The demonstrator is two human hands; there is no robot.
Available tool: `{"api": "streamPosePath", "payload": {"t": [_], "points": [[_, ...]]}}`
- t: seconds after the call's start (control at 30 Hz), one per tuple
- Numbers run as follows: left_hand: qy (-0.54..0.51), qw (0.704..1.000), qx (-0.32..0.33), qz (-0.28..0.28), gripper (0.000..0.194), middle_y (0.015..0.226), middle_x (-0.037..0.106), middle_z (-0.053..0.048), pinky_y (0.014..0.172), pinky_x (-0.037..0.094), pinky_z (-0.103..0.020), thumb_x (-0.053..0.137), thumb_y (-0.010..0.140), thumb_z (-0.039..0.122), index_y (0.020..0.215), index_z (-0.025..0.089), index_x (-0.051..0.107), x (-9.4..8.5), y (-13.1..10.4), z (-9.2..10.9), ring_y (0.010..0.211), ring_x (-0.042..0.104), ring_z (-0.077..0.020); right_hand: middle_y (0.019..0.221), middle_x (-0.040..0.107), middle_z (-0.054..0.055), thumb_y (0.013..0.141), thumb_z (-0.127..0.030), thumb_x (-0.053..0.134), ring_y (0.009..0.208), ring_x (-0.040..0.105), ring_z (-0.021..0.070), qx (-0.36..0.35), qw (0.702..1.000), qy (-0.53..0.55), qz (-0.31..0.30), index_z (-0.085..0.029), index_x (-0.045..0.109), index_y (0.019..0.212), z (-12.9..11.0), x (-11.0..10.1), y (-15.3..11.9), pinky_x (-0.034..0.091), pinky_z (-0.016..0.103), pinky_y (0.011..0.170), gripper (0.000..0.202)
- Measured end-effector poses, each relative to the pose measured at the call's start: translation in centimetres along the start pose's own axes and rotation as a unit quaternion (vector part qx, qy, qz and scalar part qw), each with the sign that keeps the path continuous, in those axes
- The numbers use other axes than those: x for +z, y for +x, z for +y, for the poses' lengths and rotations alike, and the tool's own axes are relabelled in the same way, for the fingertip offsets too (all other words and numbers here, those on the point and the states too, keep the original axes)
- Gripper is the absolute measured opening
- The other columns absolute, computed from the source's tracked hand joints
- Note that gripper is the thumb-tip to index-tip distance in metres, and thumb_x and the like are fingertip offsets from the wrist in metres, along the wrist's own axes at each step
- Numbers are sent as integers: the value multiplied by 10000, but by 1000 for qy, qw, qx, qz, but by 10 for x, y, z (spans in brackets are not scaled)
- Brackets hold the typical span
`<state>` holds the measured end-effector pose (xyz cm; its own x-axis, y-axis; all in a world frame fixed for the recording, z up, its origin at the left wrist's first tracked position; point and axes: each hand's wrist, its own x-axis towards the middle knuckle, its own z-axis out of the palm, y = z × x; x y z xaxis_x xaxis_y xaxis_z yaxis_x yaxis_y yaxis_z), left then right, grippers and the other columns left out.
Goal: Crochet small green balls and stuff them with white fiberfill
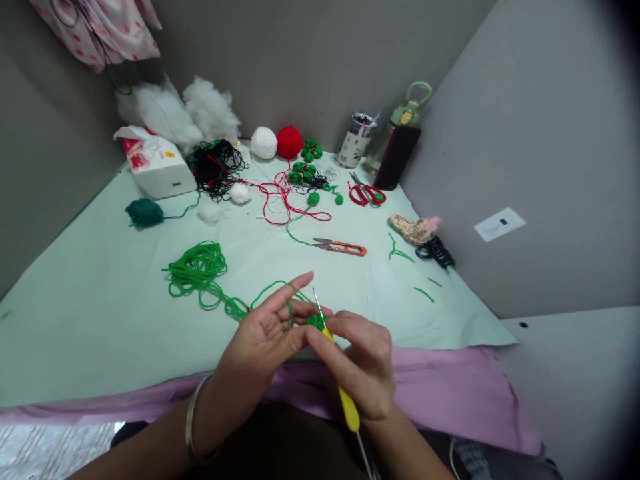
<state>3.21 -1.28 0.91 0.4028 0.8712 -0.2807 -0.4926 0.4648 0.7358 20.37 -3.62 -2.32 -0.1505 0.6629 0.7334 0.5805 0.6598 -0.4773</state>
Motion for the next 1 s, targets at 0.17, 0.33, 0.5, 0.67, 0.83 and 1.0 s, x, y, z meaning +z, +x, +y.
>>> {"api": "streamPosePath", "payload": {"t": [0.17, 0.33, 0.5, 0.67, 0.83, 1.0], "points": [[-75, 991, -89, -59, 611, 1007, 738, -43, 869, 533, -242, 931, 781, 284, 1353, 235, 723, -4, 3, 7, 908, 672, -138, 1048, 758, 60, 997, -108, 633, 921, 743, 206, -16, 993, 69, 93, -310, 722, 1340, -3, 8, 1, 653, 338, 708, 408], [-63, 994, -65, -53, 581, 990, 722, -28, 843, 512, -222, 917, 787, 223, 1337, 221, 729, -5, 7, 11, 887, 646, -120, 1064, 795, 65, 1048, -183, 573, 908, 760, 198, 54, 972, 186, 135, -283, 771, 1229, -8, 8, 7, 658, 347, 705, 286], [-33, 998, -36, -51, 578, 964, 721, -32, 861, 512, -245, 908, 788, 193, 1335, 197, 721, -8, 10, 17, 912, 668, -142, 1052, 809, 57, 1041, -174, 578, 924, 771, 211, 93, 969, 202, 106, -279, 762, 1207, -9, -1, 5, 659, 388, 766, 269], [4, 998, -37, -43, 567, 984, 710, -29, 822, 505, -246, 897, 792, 210, 1334, 198, 728, -14, 12, 21, 849, 639, -124, 899, 786, 37, 1035, -213, 598, 806, 763, 192, 189, 930, 297, 108, -251, 784, 1070, -6, -4, 15, 654, 351, 714, 193], [61, 998, 19, -19, 635, 1013, 736, -39, 918, 523, -316, 879, 816, 228, 1416, 228, 671, -11, 10, 9, 948, 671, -180, 851, 739, 22, 1043, -208, 575, 692, 724, 158, 201, 940, 262, 81, -244, 773, 1047, -7, 1, 20, 627, 305, 631, 201], [23, 1000, 1, -5, 550, 984, 747, -28, 887, 542, -278, 874, 841, 276, 1365, 229, 714, -4, 7, 3, 925, 685, -164, 1044, 750, 49, 928, -94, 710, 946, 716, 219, 14, 995, -26, 94, -324, 775, 1232, -7, 9, 7, 611, 359, 760, 386]]}}
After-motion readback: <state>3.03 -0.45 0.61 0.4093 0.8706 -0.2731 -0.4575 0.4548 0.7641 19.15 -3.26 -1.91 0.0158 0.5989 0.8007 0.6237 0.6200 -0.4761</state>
